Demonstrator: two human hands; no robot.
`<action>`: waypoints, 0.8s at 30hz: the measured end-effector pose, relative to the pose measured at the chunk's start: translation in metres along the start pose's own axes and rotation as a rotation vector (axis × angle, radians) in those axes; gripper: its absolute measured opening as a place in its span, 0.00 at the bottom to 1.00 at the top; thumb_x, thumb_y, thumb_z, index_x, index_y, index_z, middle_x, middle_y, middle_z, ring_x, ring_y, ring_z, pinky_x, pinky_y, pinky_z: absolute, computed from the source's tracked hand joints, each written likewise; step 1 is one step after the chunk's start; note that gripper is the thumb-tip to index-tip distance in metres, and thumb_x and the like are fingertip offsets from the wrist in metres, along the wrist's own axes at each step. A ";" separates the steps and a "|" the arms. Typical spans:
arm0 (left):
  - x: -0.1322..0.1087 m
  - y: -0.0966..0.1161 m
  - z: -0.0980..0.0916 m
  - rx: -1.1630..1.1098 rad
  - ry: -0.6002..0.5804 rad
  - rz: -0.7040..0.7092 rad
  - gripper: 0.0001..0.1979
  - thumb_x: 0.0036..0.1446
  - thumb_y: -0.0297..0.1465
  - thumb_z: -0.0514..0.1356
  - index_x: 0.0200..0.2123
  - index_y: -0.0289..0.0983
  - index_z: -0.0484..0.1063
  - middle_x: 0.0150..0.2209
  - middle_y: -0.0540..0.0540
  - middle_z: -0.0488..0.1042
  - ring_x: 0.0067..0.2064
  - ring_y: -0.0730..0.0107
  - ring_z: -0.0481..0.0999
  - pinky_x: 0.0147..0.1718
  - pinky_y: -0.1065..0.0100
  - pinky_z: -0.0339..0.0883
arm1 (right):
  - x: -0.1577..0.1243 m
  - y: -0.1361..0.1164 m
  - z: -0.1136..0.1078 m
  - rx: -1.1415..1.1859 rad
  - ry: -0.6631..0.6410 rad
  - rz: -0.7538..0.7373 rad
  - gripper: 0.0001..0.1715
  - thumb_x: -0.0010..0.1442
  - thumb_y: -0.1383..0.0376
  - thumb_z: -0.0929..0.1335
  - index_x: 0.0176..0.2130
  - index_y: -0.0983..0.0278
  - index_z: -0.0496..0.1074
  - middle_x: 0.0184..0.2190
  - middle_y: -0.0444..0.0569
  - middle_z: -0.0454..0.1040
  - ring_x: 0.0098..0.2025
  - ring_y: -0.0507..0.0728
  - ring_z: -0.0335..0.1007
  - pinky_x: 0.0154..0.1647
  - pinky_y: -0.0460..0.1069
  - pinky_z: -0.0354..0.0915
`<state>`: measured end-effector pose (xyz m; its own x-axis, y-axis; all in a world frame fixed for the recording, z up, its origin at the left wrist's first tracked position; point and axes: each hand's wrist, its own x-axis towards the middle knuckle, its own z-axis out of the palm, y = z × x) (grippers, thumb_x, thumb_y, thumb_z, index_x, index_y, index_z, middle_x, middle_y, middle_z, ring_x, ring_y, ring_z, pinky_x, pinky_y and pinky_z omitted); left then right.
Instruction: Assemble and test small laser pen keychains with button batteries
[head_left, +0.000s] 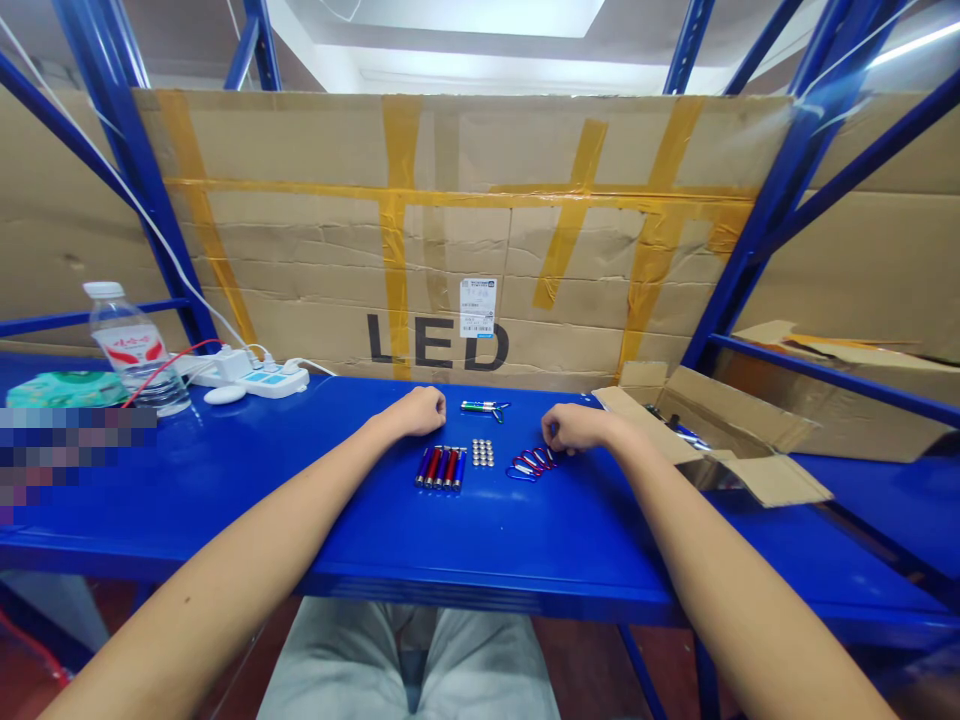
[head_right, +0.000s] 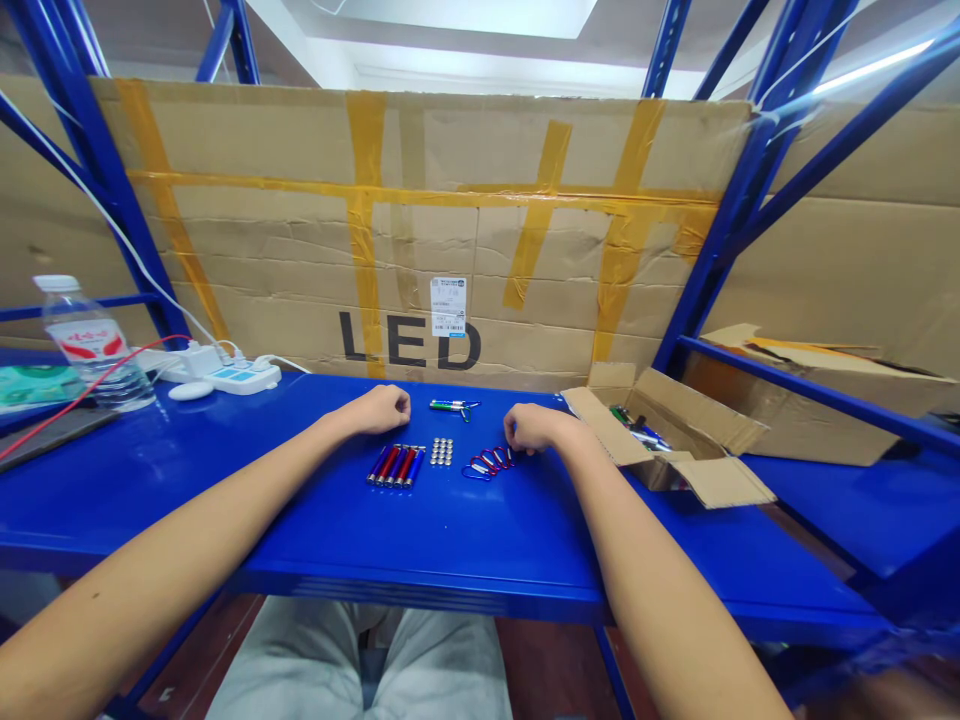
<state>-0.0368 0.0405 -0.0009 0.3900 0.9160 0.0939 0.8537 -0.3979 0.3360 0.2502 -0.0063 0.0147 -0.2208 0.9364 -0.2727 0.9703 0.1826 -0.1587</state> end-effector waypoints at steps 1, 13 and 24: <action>-0.001 0.001 -0.001 0.000 -0.007 -0.010 0.03 0.46 0.26 0.59 0.26 0.37 0.73 0.31 0.45 0.78 0.33 0.67 0.74 0.31 0.70 0.62 | 0.000 0.000 0.000 0.000 -0.001 -0.001 0.12 0.48 0.73 0.66 0.34 0.65 0.76 0.26 0.47 0.75 0.25 0.51 0.69 0.26 0.44 0.58; -0.004 -0.005 -0.018 -0.081 -0.165 -0.010 0.05 0.41 0.26 0.57 0.25 0.35 0.73 0.27 0.48 0.75 0.29 0.71 0.71 0.27 0.72 0.61 | -0.003 -0.004 -0.001 0.008 -0.002 -0.012 0.12 0.49 0.72 0.66 0.36 0.65 0.75 0.32 0.48 0.77 0.26 0.51 0.71 0.26 0.44 0.59; -0.012 -0.028 -0.045 -0.202 -0.530 0.010 0.07 0.38 0.30 0.61 0.24 0.36 0.77 0.25 0.48 0.76 0.26 0.71 0.70 0.26 0.72 0.62 | -0.008 -0.011 -0.004 0.062 0.038 0.014 0.13 0.52 0.71 0.64 0.38 0.66 0.74 0.31 0.51 0.77 0.27 0.53 0.71 0.26 0.45 0.61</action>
<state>-0.0812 0.0428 0.0312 0.5624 0.7407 -0.3676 0.7862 -0.3414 0.5151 0.2421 -0.0144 0.0225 -0.2020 0.9498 -0.2389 0.9650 0.1514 -0.2140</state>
